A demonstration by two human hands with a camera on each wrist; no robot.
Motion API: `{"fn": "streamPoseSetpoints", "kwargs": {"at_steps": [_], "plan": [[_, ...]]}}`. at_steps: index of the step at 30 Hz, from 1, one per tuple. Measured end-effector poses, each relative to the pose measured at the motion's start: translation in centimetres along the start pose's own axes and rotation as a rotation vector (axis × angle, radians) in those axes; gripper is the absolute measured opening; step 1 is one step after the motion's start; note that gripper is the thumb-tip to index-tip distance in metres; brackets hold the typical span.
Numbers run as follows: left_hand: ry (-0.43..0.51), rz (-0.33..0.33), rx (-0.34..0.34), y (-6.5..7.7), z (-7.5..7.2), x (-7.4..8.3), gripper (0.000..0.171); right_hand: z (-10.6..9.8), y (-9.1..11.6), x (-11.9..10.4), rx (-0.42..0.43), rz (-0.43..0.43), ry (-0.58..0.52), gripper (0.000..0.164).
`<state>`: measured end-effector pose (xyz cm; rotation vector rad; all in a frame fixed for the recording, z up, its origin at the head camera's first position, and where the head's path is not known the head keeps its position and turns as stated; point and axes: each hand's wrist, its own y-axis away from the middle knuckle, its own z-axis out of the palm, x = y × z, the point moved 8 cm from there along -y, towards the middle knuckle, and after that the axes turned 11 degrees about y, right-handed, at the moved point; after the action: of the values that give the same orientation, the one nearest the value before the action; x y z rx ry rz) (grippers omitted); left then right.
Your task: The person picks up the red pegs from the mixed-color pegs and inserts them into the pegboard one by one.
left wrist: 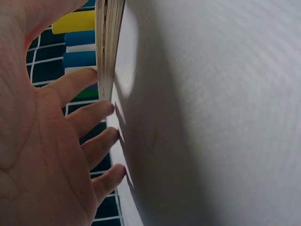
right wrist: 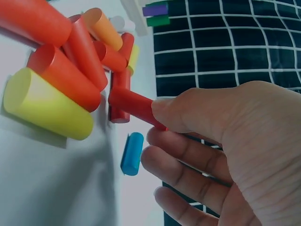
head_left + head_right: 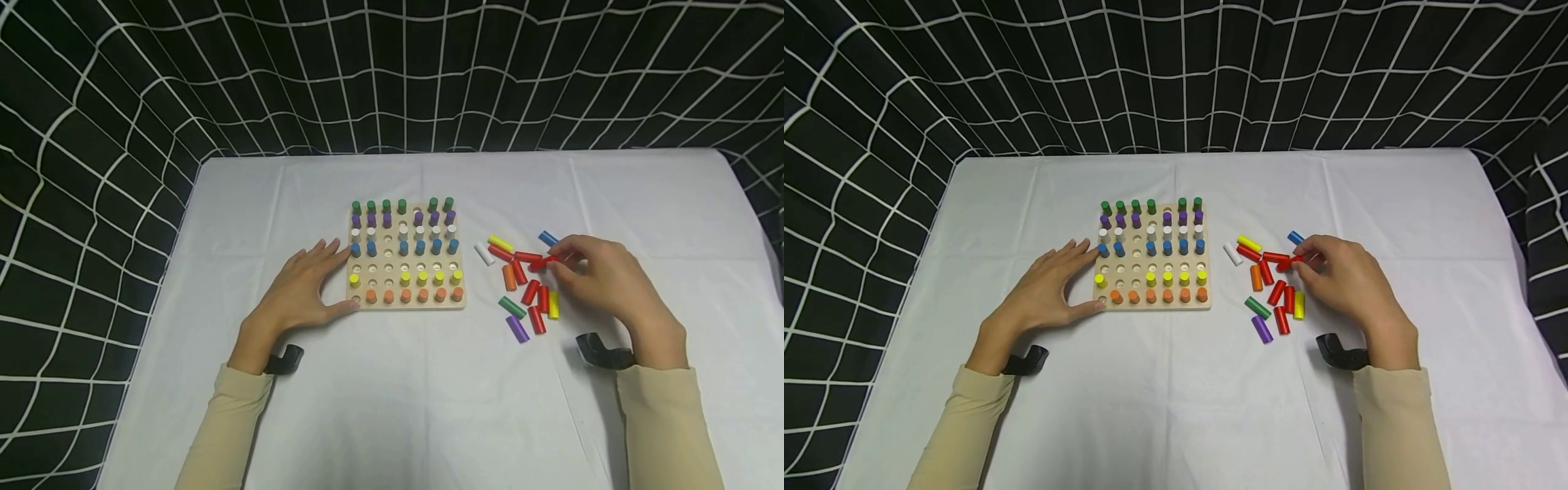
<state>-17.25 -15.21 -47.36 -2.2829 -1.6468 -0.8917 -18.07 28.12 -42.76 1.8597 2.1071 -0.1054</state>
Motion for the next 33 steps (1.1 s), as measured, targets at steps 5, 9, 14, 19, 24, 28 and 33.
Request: {"fn": "streamPoseSetpoints", "kwargs": {"at_steps": [5,9,14,19,24,28,33], "plan": [[-0.011,-0.010,-0.005,-0.1,0.1,0.0,0.100,-0.4,0.1,-0.6,0.038,-0.021,-0.005,0.028],[-0.020,-0.008,-0.005,-0.1,0.0,0.0,0.100,-1.0,0.3,-1.6,0.104,-0.062,-0.017,0.028],[-0.021,-0.004,-0.009,0.0,0.0,0.0,0.099,-1.4,0.5,-3.9,0.175,-0.131,-0.033,0.024],[-0.020,-0.001,-0.011,0.1,0.0,0.0,0.098,-1.5,0.3,-6.5,0.195,-0.183,-0.044,0.023],[-0.023,0.001,-0.010,0.1,-0.1,0.1,0.098,-1.7,-0.1,-8.8,0.202,-0.243,-0.051,0.023],[-0.019,0.006,-0.008,0.1,-0.2,0.3,0.099,-1.9,-0.2,-10.3,0.214,-0.295,-0.040,0.018],[-0.020,0.003,-0.007,0.0,0.0,0.3,0.100,-1.9,-0.5,-11.7,0.213,-0.335,-0.031,0.016]]}}
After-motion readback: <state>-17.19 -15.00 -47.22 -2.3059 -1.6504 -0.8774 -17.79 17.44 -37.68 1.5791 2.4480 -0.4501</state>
